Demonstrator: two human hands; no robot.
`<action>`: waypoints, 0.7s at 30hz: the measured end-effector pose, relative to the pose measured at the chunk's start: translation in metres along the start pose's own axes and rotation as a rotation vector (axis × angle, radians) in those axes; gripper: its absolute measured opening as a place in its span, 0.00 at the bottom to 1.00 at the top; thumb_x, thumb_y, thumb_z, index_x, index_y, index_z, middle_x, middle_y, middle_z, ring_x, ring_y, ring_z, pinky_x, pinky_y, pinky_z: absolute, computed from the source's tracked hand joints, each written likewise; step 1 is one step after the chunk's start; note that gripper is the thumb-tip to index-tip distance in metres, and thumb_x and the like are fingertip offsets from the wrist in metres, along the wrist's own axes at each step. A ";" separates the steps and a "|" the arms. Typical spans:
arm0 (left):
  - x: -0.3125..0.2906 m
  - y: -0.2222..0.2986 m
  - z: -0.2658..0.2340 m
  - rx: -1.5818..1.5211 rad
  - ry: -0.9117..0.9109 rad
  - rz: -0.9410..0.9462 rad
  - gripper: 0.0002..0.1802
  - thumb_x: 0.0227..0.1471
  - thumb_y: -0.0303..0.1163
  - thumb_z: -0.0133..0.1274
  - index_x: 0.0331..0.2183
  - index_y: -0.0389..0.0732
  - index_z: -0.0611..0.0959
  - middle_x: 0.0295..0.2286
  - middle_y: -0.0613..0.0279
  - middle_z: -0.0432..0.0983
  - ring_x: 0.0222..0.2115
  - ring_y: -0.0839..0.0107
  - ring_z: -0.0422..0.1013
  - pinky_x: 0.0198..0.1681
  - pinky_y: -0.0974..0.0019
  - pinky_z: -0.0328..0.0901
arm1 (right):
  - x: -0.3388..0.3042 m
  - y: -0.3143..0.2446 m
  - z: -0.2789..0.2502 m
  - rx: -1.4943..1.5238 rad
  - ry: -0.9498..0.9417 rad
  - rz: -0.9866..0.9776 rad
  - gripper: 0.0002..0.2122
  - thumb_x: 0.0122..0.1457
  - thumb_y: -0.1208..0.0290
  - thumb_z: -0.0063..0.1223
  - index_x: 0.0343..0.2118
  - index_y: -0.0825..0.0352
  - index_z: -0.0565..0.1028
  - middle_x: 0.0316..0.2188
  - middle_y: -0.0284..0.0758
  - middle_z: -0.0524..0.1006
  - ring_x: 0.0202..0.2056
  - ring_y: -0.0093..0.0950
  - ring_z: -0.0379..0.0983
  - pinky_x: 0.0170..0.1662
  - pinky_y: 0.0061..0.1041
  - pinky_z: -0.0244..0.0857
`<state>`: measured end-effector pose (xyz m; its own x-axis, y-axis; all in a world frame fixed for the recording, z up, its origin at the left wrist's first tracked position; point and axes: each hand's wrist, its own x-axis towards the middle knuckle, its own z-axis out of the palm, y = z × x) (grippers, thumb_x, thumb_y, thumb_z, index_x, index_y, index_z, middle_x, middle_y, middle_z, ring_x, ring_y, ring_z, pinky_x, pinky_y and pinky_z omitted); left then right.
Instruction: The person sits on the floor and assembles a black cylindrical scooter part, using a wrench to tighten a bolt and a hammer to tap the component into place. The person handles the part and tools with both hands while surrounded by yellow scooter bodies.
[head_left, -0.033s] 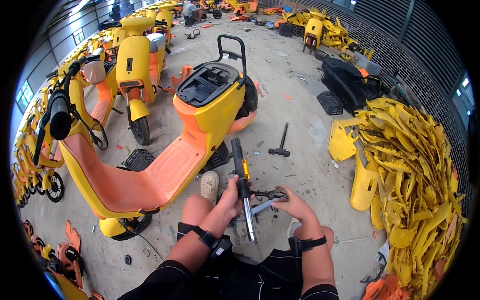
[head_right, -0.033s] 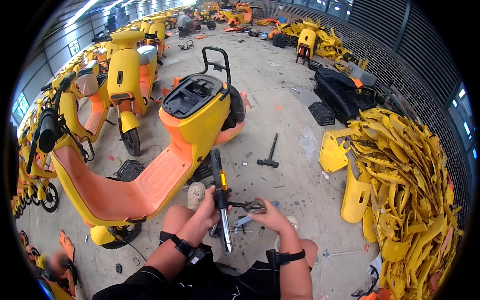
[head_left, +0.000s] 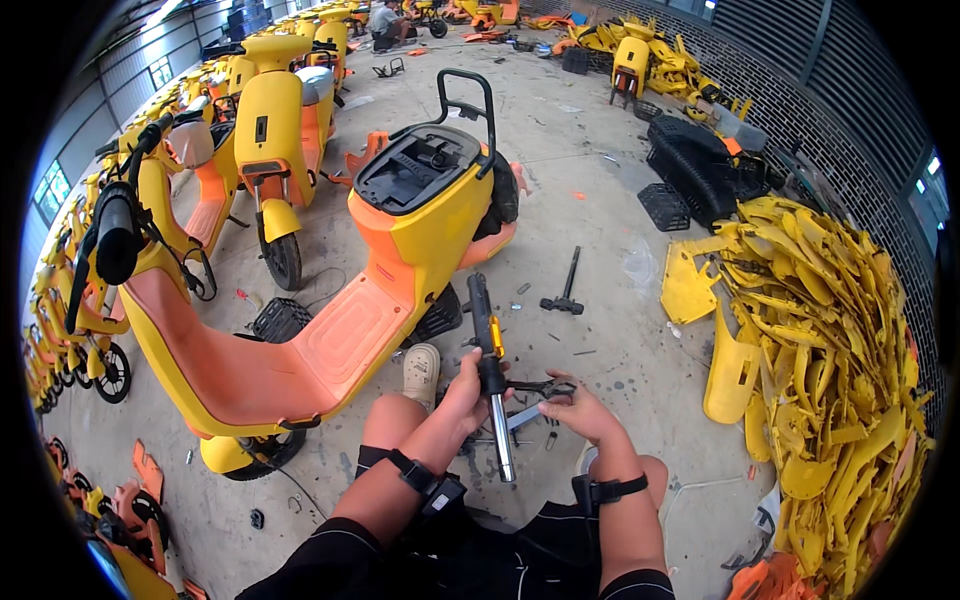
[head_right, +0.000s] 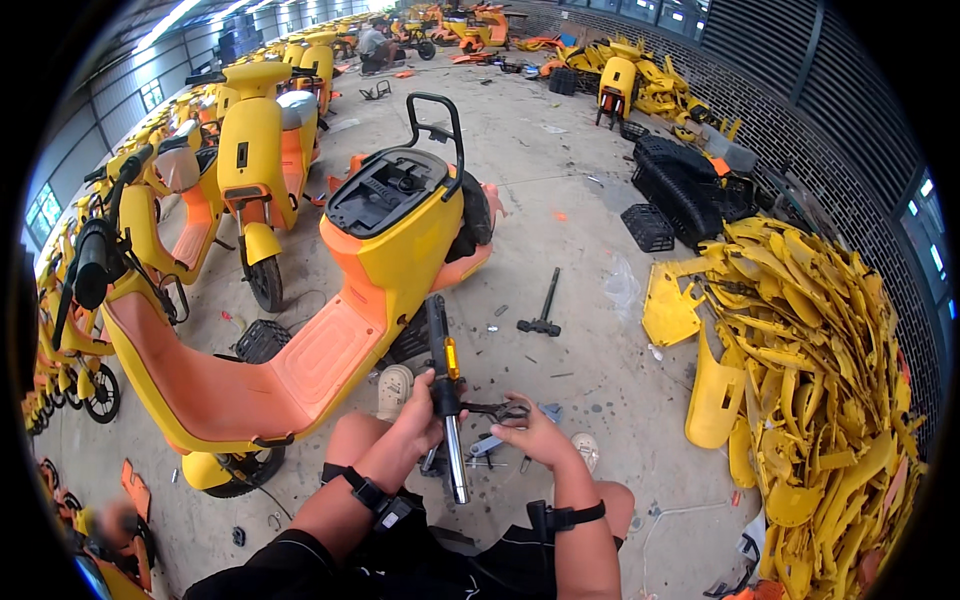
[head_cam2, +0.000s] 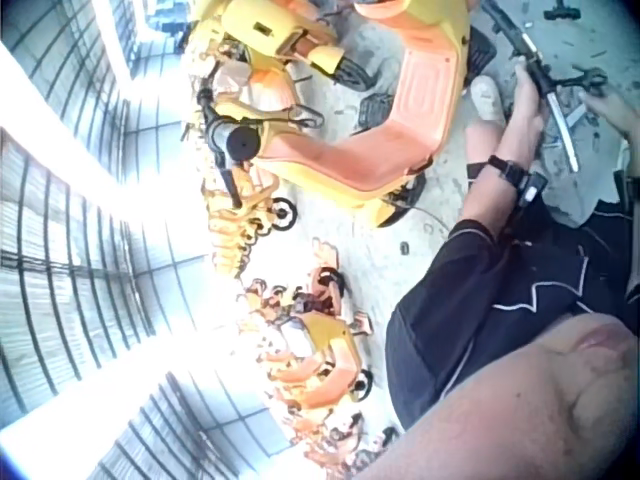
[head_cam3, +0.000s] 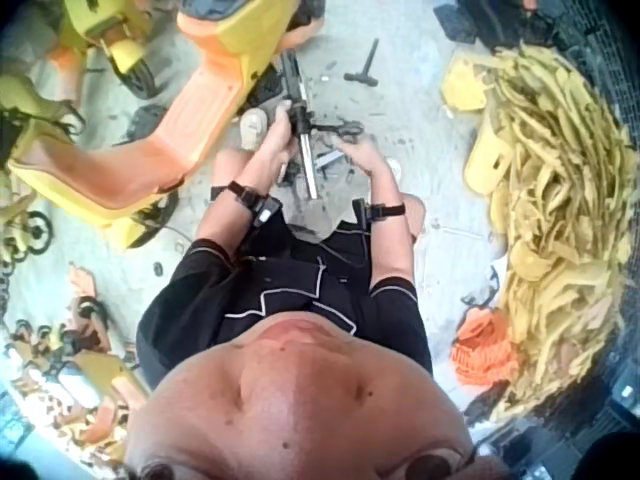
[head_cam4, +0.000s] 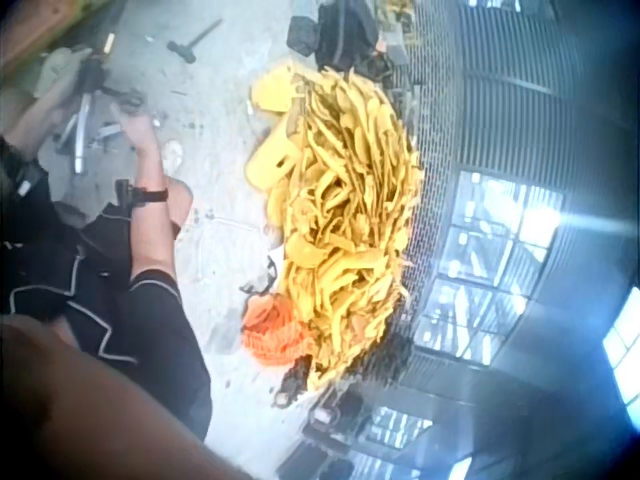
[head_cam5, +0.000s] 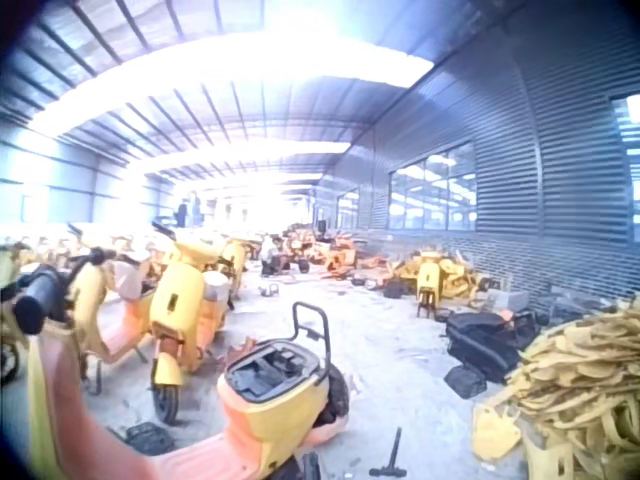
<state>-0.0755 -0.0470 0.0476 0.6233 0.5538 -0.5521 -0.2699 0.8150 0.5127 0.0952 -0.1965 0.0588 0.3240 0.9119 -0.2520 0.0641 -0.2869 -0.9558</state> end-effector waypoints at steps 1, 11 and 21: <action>0.007 0.002 0.002 0.009 -0.019 0.020 0.29 0.62 0.57 0.41 0.48 0.40 0.74 0.41 0.54 0.75 0.35 0.62 0.72 0.34 0.60 0.74 | 0.009 0.006 0.007 0.064 0.007 -0.021 0.25 0.60 0.61 0.60 0.57 0.68 0.69 0.37 0.35 0.77 0.37 0.24 0.74 0.41 0.25 0.69; 0.045 -0.014 -0.002 -0.008 0.047 -0.043 0.30 0.62 0.57 0.40 0.48 0.40 0.72 0.42 0.56 0.74 0.32 0.61 0.73 0.36 0.60 0.72 | 0.055 0.028 0.032 0.518 0.141 0.036 0.18 0.63 0.61 0.57 0.48 0.70 0.72 0.29 0.31 0.76 0.27 0.19 0.70 0.30 0.19 0.64; 0.060 -0.009 0.014 -0.067 -0.006 -0.148 0.30 0.62 0.56 0.42 0.50 0.38 0.70 0.42 0.55 0.73 0.38 0.56 0.75 0.32 0.64 0.75 | 0.092 0.050 0.028 0.559 0.659 -0.160 0.06 0.63 0.72 0.51 0.39 0.68 0.70 0.34 0.32 0.74 0.34 0.22 0.71 0.43 0.25 0.66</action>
<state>-0.0259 -0.0233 0.0189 0.6643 0.4260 -0.6141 -0.2232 0.8972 0.3810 0.1019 -0.1188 -0.0166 0.8410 0.5239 -0.1350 -0.2601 0.1728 -0.9500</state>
